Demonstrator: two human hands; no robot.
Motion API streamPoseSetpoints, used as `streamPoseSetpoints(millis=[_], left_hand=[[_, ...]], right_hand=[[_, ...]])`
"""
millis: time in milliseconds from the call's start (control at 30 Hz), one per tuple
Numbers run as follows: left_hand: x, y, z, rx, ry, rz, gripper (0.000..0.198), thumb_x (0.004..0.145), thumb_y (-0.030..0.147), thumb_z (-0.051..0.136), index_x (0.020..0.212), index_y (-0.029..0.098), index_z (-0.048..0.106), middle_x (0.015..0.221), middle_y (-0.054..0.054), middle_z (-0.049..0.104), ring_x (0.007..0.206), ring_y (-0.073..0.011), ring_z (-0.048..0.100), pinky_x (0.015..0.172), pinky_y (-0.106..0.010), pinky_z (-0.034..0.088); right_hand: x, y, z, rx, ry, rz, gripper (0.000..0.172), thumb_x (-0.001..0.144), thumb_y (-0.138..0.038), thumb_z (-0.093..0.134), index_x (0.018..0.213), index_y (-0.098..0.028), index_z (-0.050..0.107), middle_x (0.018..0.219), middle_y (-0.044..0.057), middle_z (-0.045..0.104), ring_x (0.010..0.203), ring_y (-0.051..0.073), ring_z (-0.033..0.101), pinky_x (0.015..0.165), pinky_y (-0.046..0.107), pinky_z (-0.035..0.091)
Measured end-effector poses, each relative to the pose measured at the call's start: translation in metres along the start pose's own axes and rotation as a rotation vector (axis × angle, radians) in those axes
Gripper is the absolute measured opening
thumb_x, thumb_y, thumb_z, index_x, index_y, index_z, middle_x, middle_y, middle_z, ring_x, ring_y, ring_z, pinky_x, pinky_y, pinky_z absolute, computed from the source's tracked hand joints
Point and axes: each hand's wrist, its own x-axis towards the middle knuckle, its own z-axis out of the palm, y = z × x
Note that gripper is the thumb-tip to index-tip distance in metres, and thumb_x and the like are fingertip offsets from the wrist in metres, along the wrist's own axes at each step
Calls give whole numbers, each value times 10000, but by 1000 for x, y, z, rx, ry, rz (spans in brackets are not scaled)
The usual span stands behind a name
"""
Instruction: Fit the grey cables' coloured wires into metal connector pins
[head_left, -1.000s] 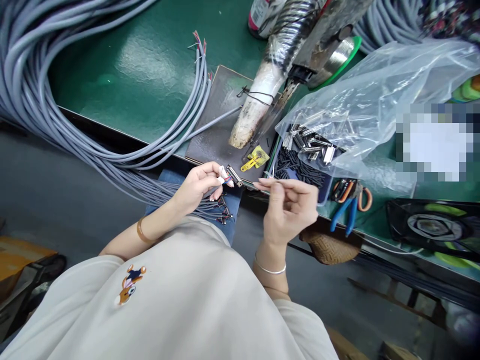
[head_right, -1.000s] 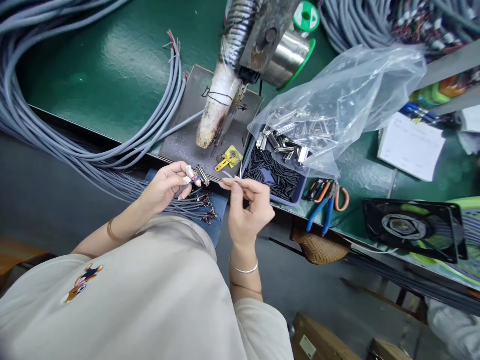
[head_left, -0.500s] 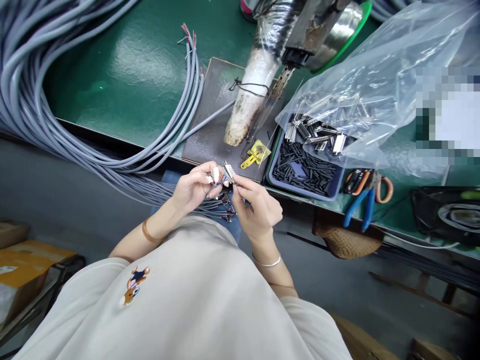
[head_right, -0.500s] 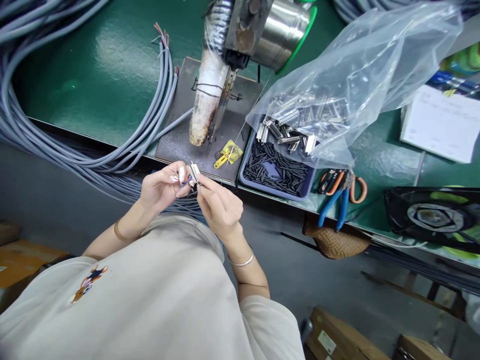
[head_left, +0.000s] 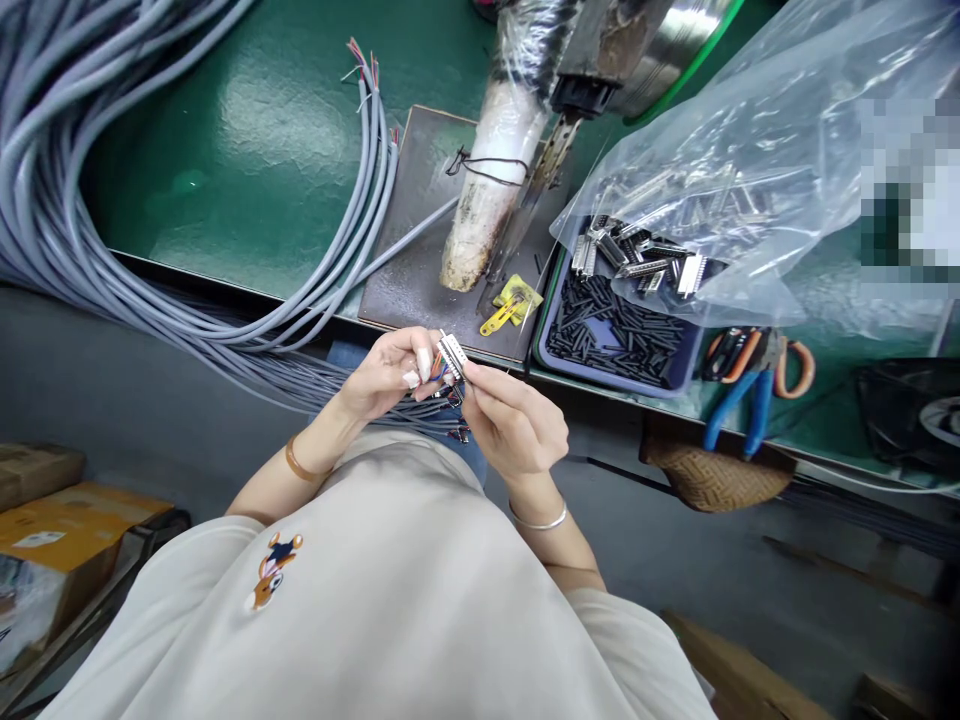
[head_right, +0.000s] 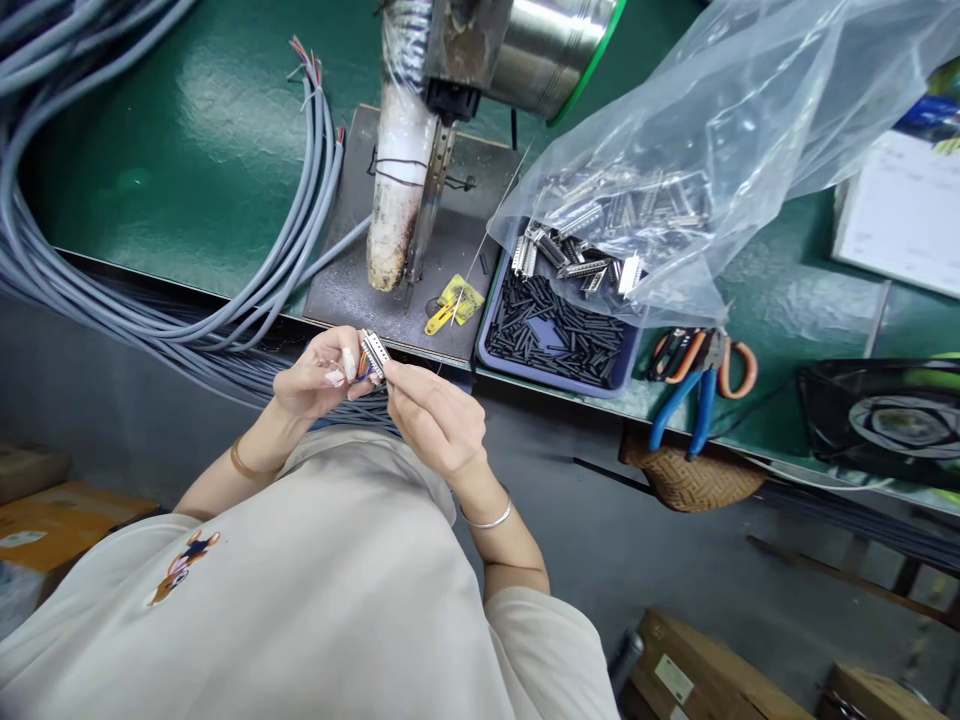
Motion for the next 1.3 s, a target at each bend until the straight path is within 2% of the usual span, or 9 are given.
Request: streamPoseSetpoints(millis=[133,233,400,533,633,1033,1300], left_hand=[[-1,-2,-5,18,-67,45,251,646,321,837,645,169,638,708,-53,592,631,-131,560,422,-193,383],[-1,-2,-6,59,-67,65,241,699,306,838,686,160,647,707,-21,576,573,-92,550,446,-186,417],[1,-3,2,217,112,64,275,745,307,850,767,152,624,791,-10,652,522,-67,610,489,-186,499],[6,-3,13,301,249,101,298,751,307,841,755,154,586,704,15,649,455,-35,545,443,-150,459],[12,-2,19,339,290,132,284,723,253,838,722,155,572,648,33,617,440,-28,511,418,-140,423],[29,-2,27,413,354,243,197,701,114,742,685,157,550,665,36,599,483,-24,494,440,-143,396],[33,0,28,416,386,267,210,717,138,765,694,161,558,645,50,588,485,-21,489,458,-142,408]], right_hand=[[-2,1,1,32,5,-19,288,798,-4,743,1008,-182,658,1068,76,803,945,178,785,837,284,696],[-4,3,0,1,10,-7,285,803,-28,754,1016,-191,657,1057,65,806,929,175,788,817,277,691],[-3,6,-1,-75,-11,165,211,864,-73,709,991,-229,644,1036,34,810,902,155,789,776,254,656],[-1,9,0,9,-60,313,152,904,-104,657,988,-227,629,1042,44,800,949,165,778,811,295,641],[1,14,0,62,-64,360,116,901,-123,652,945,-225,619,1049,56,789,968,172,765,821,315,632],[13,26,1,82,-49,370,107,901,-136,640,869,-230,600,1044,39,775,953,176,754,818,335,631],[20,31,5,106,-47,364,115,894,-132,653,868,-230,599,1059,45,769,964,182,752,809,336,635]])
